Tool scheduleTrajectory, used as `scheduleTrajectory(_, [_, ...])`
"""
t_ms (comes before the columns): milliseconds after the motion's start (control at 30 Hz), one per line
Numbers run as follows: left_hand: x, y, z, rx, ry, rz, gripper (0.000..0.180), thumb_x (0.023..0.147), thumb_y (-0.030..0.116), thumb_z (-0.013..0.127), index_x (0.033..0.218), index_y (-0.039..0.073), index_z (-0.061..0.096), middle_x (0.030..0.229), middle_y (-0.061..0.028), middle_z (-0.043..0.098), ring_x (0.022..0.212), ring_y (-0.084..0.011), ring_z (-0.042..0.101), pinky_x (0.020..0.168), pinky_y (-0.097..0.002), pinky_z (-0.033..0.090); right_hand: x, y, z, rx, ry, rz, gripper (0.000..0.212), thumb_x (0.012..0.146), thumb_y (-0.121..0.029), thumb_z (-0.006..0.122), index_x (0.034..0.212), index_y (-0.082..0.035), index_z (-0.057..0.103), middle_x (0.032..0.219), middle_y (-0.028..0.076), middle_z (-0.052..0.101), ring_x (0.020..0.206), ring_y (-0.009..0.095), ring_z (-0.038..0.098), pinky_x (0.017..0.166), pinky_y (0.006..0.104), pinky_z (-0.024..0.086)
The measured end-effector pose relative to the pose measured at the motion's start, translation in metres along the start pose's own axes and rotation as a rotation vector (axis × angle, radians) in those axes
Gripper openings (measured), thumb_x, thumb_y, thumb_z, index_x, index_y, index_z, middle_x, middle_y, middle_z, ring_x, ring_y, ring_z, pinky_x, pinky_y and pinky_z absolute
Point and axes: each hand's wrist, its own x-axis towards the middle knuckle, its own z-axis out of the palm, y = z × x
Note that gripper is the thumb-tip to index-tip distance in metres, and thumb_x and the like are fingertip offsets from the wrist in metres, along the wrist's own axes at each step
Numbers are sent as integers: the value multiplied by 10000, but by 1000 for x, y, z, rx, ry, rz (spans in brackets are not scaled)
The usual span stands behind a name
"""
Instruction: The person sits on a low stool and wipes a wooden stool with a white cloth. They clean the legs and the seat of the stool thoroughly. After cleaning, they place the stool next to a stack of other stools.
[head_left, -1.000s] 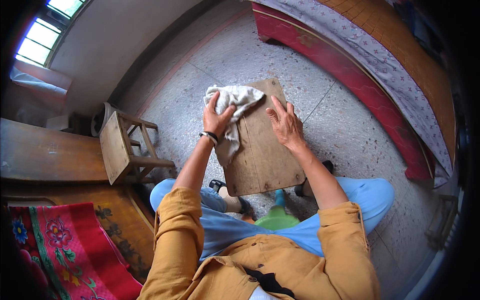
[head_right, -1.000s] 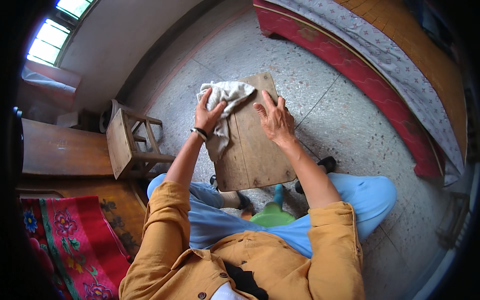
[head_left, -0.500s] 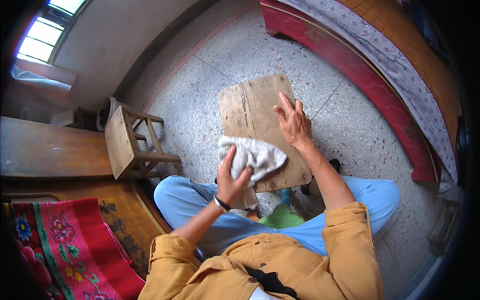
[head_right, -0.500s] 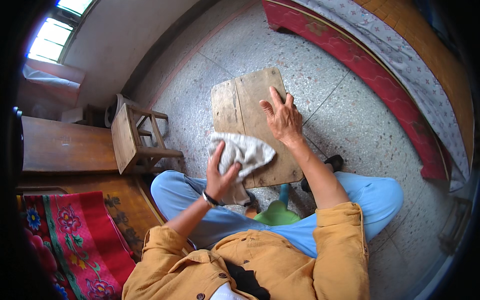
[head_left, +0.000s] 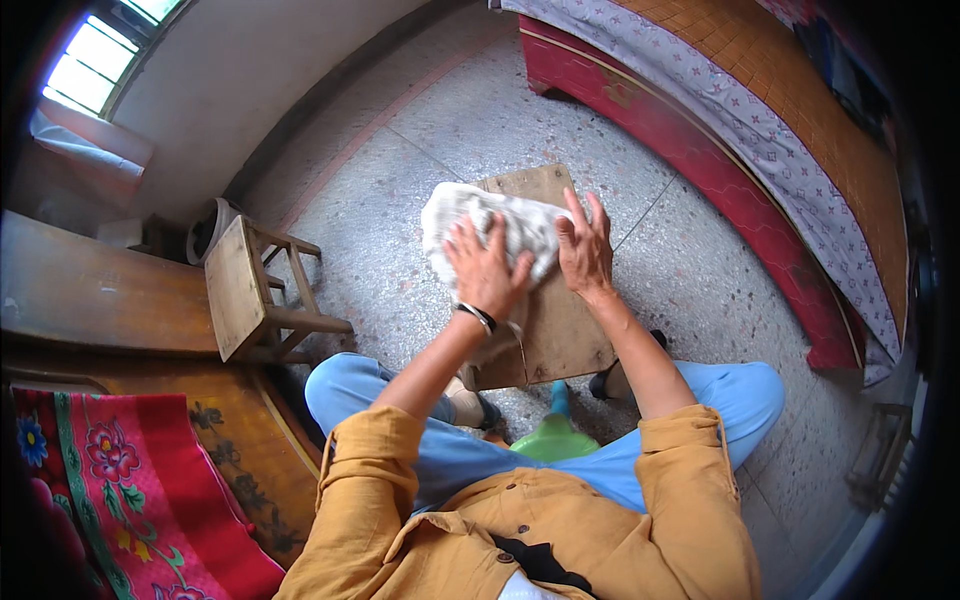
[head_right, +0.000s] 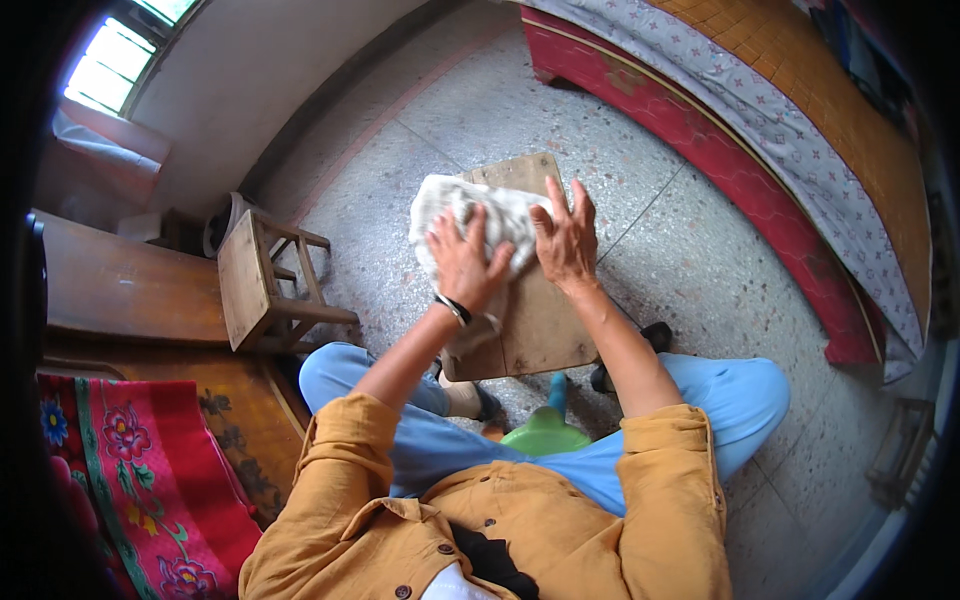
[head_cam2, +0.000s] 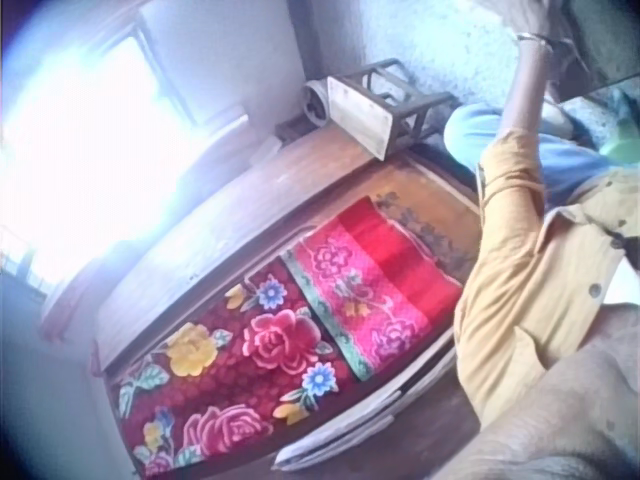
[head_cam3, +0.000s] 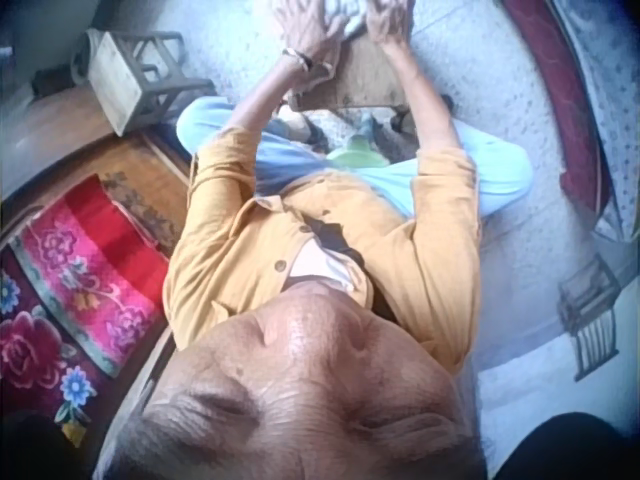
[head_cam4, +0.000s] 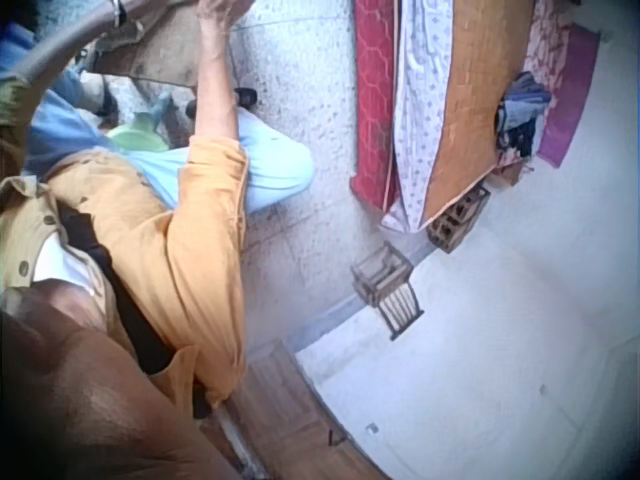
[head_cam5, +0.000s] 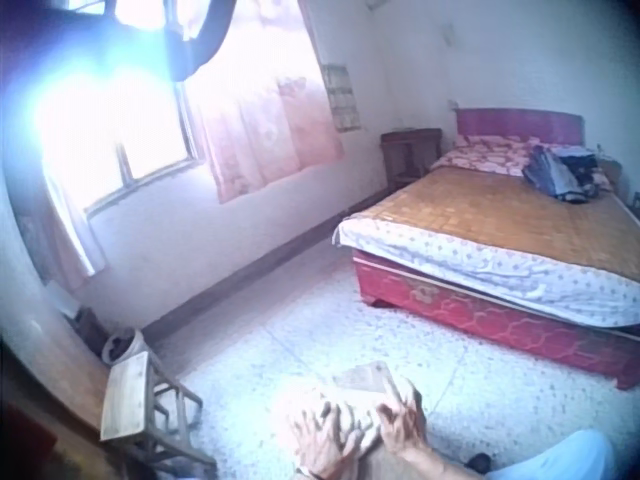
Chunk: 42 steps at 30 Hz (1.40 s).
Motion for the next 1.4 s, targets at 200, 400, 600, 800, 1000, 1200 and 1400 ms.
scheduleTrajectory(200, [-43,22,-17,-1325,181,119,648,909,105,554,1467,22,235,1485,-200,297,1410,-295,231,1140,-390,207,-18,-34,-20,5,217,-399,663,961,-582,274,1307,-74,524,1317,200,442,1257,341,395,1070,502,278])
scheduleTrajectory(400, [-32,-47,-17,-488,380,-49,496,973,246,462,1405,26,361,1420,-217,387,1369,-358,293,1123,-444,223,-48,-64,-16,-302,-428,-383,778,744,-667,572,1373,-221,473,1481,237,281,1371,458,216,1113,613,90])
scheduleTrajectory(600, [-42,-74,13,-917,48,-279,632,1010,475,280,1412,-9,326,1370,-208,443,1279,-307,417,1072,-355,307,-108,-72,-29,-164,-459,-470,635,768,-487,631,1321,-196,516,1428,218,340,1353,441,240,1070,659,129])
scheduleTrajectory(800, [-42,-79,23,-1215,59,-223,674,1003,520,250,1429,0,300,1379,-205,438,1285,-293,412,1066,-352,308,-27,-70,18,-259,-412,-329,575,802,-482,575,1322,-241,529,1461,183,343,1369,405,255,1109,622,102])
scheduleTrajectory(1000, [-41,-80,25,-849,118,-271,536,993,311,450,1423,27,304,1281,-244,517,1170,-344,527,976,-379,409,51,-69,44,-311,-400,-169,826,716,-754,534,1359,-238,494,1514,137,289,1416,380,163,1129,589,18])
scheduleTrajectory(1200, [-47,-66,7,-959,26,-425,527,994,322,470,1389,-2,342,1256,-170,538,1144,-231,520,971,-332,408,-36,-51,-10,-287,-410,-296,750,738,-610,616,1326,-158,506,1469,206,299,1367,443,221,1106,616,68])
scheduleTrajectory(1400, [-48,-65,13,-852,117,-319,551,983,340,461,1393,6,309,1172,-284,575,1083,-414,571,897,-434,460,-104,-53,-50,-347,-431,-228,757,760,-510,636,1395,-156,425,1490,297,204,1356,516,177,1079,651,76])
